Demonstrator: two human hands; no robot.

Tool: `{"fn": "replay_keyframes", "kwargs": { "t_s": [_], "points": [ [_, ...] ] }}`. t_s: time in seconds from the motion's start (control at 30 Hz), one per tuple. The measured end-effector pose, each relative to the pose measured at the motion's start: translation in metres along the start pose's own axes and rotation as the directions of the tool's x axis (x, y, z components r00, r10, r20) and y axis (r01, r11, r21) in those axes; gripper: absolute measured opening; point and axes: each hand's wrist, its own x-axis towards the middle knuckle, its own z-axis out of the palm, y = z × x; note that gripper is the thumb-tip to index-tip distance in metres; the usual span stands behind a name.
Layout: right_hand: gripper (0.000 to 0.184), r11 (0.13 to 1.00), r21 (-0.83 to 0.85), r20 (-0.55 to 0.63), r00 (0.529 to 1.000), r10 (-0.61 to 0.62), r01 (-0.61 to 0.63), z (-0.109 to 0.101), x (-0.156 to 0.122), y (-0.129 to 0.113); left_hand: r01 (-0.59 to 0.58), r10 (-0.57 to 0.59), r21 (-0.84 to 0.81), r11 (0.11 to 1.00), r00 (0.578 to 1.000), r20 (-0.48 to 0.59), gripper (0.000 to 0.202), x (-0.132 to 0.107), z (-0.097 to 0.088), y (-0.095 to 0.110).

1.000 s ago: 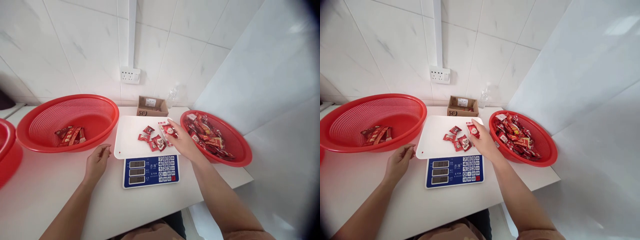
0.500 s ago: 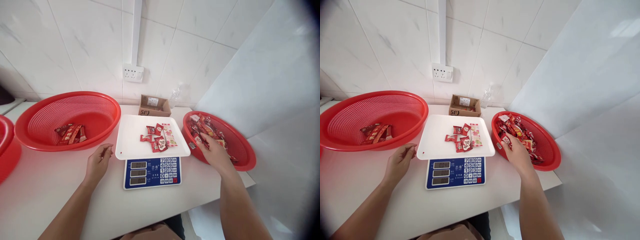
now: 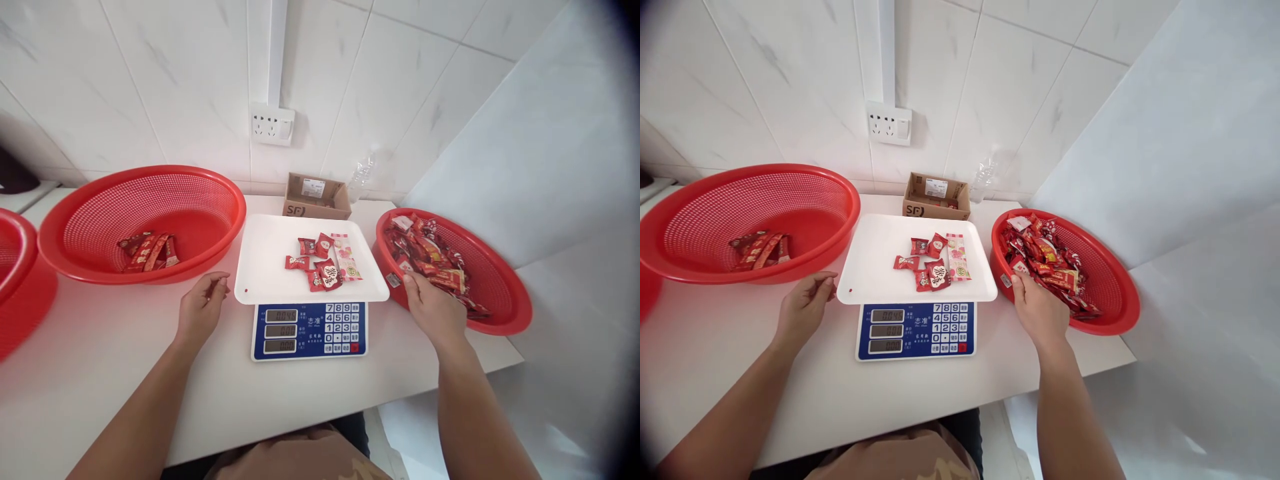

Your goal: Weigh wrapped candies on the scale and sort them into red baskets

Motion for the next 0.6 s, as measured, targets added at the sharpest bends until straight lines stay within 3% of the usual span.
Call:
{"fn": "replay_keyframes", "kwargs": {
  "t_s": [0.43,0.53,0.6],
  "points": [
    [0.054,1.0,0.004,-0.045,0.999,0.009,-0.009,0.001,-0.003,-0.005,-0.008,0.008,0.04,0.999,1.0,0.002,0.034,0.001,0.001,0.001],
    [0.053,1.0,0.004,-0.045,0.999,0.004,-0.004,0.0,-0.004,-0.006,-0.106,0.118,0.158,0.982,0.99,-0.072,0.031,-0.005,0.0,0.002],
    [0.052,1.0,0.01,-0.052,0.999,0.001,0.0,0.0,-0.004,-0.006,-0.232,0.283,0.28,0.931,0.946,-0.156,0.027,-0.011,-0.003,0.005]
  ]
}}
